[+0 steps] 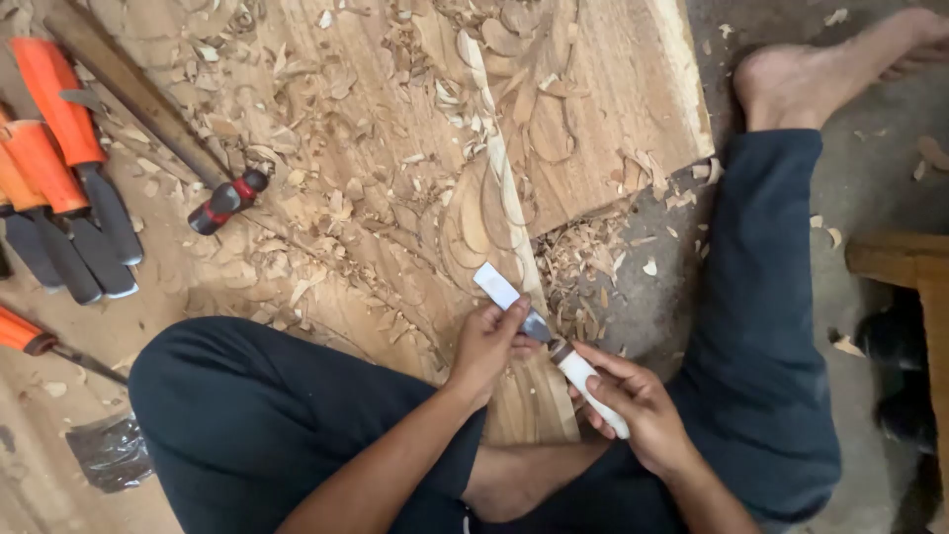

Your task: The person carves a floral design into a wooden board by striking a chisel with a hammer and then using the chisel by hand to refine the details. They switch between various chisels and occasionally clear away wood shavings to reveal the work surface.

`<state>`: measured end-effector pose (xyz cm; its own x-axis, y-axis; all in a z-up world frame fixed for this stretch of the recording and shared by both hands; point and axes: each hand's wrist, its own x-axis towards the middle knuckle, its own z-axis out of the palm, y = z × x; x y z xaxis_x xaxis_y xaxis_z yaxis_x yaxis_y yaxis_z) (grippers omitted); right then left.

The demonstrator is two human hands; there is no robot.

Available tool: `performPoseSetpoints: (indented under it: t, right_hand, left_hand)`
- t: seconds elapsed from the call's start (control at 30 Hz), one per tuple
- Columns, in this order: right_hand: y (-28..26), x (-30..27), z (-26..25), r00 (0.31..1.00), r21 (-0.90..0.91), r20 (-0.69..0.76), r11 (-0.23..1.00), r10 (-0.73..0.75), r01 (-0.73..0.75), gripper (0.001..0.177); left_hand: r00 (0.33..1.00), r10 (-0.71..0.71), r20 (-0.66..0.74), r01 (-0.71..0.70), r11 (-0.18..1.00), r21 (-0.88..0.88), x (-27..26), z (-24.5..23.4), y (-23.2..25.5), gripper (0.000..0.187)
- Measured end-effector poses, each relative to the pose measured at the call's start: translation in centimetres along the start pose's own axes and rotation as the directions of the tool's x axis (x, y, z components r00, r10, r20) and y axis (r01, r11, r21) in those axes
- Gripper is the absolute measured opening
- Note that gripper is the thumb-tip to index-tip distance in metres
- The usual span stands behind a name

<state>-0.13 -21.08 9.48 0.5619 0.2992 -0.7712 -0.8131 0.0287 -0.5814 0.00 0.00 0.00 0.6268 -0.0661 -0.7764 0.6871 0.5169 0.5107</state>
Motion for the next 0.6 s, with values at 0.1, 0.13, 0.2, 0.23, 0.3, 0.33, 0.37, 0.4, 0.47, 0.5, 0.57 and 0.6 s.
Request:
performPoseSetpoints:
  t: [0.1, 0.13, 0.2, 0.23, 0.3, 0.33, 0.37, 0.4, 0.47, 0.5, 0.57, 0.6]
  right_hand:
    - [-1.0, -0.1, 0.1, 0.999, 0.035, -0.002, 0.999, 0.033, -0.033, 0.052]
    - [-1.8, 0.0, 0.0, 0.999, 0.033, -0.002, 0.999, 0.038, -0.038, 0.052]
    - [-3.2, -0.1, 0.0, 0.993, -0.009, -0.017, 0.993, 0.118, -0.118, 0.052]
    - [-3.8, 0.1, -0.3, 0.992, -0.008, -0.02, 0.992, 0.122, -0.122, 0.052]
    - [-5.1, 0.6, -0.7, 0.987, -0.087, -0.013, 0.983, 0.16, -0.16, 0.053]
    - [-5.2, 1.1, -1.2, 0.988, -0.088, -0.013, 0.984, 0.157, -0.158, 0.053]
    - [-5.3, 1.5, -1.7, 0.989, -0.111, 0.011, 0.983, 0.15, -0.148, 0.052]
    - [-5.4, 1.8, -2.3, 0.989, -0.133, 0.036, 0.982, 0.143, -0.137, 0.051]
    - [-5.4, 2.2, -2.9, 0.989, -0.17, 0.036, 0.977, 0.14, -0.132, 0.051]
    - [-5.3, 2.4, -3.1, 0.991, -0.194, 0.035, 0.973, 0.132, -0.123, 0.051]
    - [-6.0, 1.6, -2.7, 0.997, -0.216, 0.024, 0.974, 0.067, -0.06, 0.048]
    - [-6.2, 1.2, -2.4, 1.0, -0.24, 0.016, 0.971, 0.002, 0.002, 0.046]
  left_hand:
    - [0.999, -0.038, 0.0, 0.038, 0.999, 0.025, -0.4, 0.4, 1.1, 0.03]
    - [0.999, -0.041, -0.003, 0.041, 0.999, 0.021, -0.3, 0.5, 1.3, 0.03]
    - [0.996, -0.065, 0.053, 0.066, 0.998, -0.015, -0.2, 0.7, 1.6, 0.033]
    - [0.996, -0.071, 0.054, 0.072, 0.997, -0.016, -0.3, 0.9, 1.8, 0.033]
    - [0.988, -0.102, 0.117, 0.113, 0.989, -0.091, -0.4, 1.3, 2.5, 0.031]
    - [0.988, -0.1, 0.119, 0.111, 0.99, -0.091, -0.4, 1.4, 2.5, 0.031]
    - [0.992, -0.078, 0.098, 0.087, 0.993, -0.083, -0.4, 1.6, 2.4, 0.03]
    - [0.995, -0.057, 0.078, 0.063, 0.995, -0.074, -0.5, 1.8, 2.3, 0.03]
    - [0.996, -0.044, 0.074, 0.052, 0.994, -0.097, 0.0, 1.9, 1.2, 0.03]
    - [0.997, -0.034, 0.073, 0.042, 0.993, -0.107, 0.4, 1.9, 0.8, 0.03]
    - [0.998, -0.029, 0.051, 0.035, 0.992, -0.125, 0.5, 1.9, 0.3, 0.03]
    - [0.999, -0.026, 0.028, 0.029, 0.989, -0.145, 0.5, 1.8, 0.0, 0.031]
